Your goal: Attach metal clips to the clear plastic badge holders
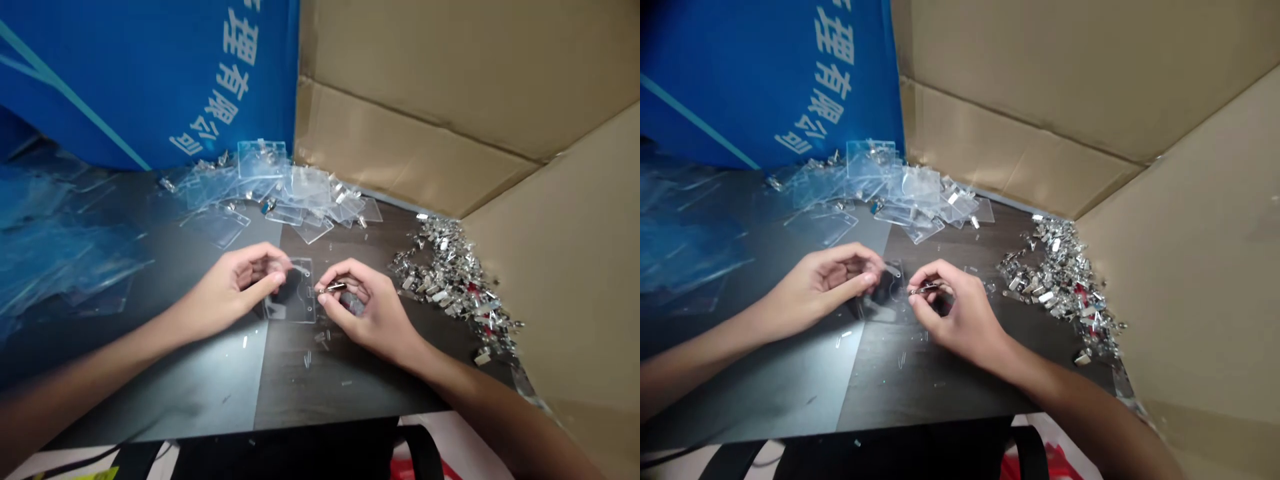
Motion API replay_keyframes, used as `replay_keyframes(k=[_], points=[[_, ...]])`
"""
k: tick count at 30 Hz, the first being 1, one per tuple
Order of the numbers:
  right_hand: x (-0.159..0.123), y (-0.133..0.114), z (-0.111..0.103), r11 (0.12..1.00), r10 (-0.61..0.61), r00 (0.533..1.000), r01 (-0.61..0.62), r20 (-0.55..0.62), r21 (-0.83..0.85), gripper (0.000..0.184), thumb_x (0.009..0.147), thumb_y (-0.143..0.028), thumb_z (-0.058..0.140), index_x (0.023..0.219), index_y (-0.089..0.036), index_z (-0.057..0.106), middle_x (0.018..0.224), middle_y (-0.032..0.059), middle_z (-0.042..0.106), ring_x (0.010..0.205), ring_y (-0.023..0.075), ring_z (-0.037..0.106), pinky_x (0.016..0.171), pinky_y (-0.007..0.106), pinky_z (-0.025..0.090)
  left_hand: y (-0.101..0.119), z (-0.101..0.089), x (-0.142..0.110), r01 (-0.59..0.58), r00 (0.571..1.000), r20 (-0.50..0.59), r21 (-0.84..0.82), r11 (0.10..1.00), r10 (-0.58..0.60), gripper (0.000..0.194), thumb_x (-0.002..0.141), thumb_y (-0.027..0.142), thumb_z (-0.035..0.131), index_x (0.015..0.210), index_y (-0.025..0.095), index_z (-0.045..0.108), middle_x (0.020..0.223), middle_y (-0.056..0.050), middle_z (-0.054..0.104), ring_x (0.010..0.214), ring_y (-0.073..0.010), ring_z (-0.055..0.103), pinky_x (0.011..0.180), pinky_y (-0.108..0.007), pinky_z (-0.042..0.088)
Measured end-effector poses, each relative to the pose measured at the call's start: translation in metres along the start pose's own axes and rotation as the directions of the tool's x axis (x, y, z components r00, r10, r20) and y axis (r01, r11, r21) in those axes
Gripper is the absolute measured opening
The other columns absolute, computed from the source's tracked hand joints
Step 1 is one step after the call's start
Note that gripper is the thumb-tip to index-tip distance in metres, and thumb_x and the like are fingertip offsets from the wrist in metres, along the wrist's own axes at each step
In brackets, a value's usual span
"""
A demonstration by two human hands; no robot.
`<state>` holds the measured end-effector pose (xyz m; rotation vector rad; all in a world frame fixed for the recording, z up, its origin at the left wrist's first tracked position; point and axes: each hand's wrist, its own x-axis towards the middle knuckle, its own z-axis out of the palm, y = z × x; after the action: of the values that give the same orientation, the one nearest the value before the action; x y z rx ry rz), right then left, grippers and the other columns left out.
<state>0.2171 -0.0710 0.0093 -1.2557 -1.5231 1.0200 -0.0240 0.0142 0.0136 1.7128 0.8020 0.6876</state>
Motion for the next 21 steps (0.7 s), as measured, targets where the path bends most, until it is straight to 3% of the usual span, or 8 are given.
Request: replay_keyframes(k=[3,5,9,14,17,21], points=[[0.008,0.005,-0.003,0.998,-0.019,0.995,0.014,-0.098,-0.054,0.011,0.091,-0.024,0.078,0.102,-0.023,0.075,0.098,0.0056,0.081,0.084,0.0203,0.077,0.077,0.034,0.065,0.004,-0.012,0.004,-0.028,1.000,-0.006,0.266,0.964,0.031,0.027,0.104,0.046,0.069,0.101,0.020,0.078,0.090,-0.007,0.080,0.083,-0.0222,0.075,0.075,-0.033,0.060],[0.012,0.007,-0.006,0.998,-0.019,0.990,0.011,-0.139,-0.056,0.013,0.091,-0.025,0.078,0.103,-0.022,0.076,0.103,0.0077,0.081,0.087,0.0213,0.078,0.080,0.035,0.067,0.006,-0.019,0.008,-0.055,0.998,0.011,0.354,0.934,0.054,0.032,0.104,0.049,0.068,0.097,0.021,0.081,0.089,-0.008,0.081,0.081,-0.0222,0.075,0.072,-0.032,0.060],[0.021,0.011,-0.013,0.999,-0.002,0.976,-0.008,-0.219,-0.044,0.023,0.091,-0.028,0.077,0.113,-0.021,0.075,0.111,0.0107,0.082,0.095,0.0227,0.081,0.087,0.037,0.068,0.008,-0.035,0.027,0.085,0.996,-0.020,0.144,0.986,-0.082,0.041,0.097,0.058,0.077,0.098,0.017,0.080,0.077,-0.006,0.076,0.062,-0.0180,0.071,0.060,-0.030,0.058],[0.032,0.021,-0.020,0.999,0.006,0.960,-0.021,-0.278,-0.049,0.027,0.090,-0.035,0.075,0.112,-0.019,0.074,0.107,0.0133,0.083,0.096,0.0243,0.081,0.090,0.040,0.067,0.014,-0.052,0.080,0.157,0.953,-0.239,-0.141,0.977,-0.188,0.043,0.079,0.047,0.097,0.098,0.015,0.076,0.085,-0.010,0.080,0.075,-0.0208,0.076,0.080,-0.038,0.068],[0.037,0.026,-0.022,0.996,0.012,0.959,-0.035,-0.283,-0.078,0.027,0.093,-0.036,0.072,0.112,-0.017,0.073,0.108,0.0149,0.083,0.096,0.0247,0.082,0.089,0.039,0.068,0.017,-0.052,0.105,0.132,0.936,-0.305,-0.154,0.979,-0.174,0.052,0.086,0.040,0.089,0.124,0.011,0.069,0.103,-0.017,0.083,0.098,-0.0261,0.082,0.102,-0.044,0.067],[0.040,0.026,-0.028,0.973,0.010,0.968,-0.067,-0.251,-0.221,0.022,0.102,-0.027,0.062,0.117,-0.015,0.071,0.112,0.0162,0.081,0.099,0.0244,0.081,0.090,0.038,0.068,0.011,-0.047,0.112,0.113,0.935,-0.336,-0.022,0.993,-0.114,0.071,0.090,0.038,0.080,0.149,0.007,0.057,0.119,-0.023,0.082,0.117,-0.0313,0.081,0.109,-0.047,0.063]])
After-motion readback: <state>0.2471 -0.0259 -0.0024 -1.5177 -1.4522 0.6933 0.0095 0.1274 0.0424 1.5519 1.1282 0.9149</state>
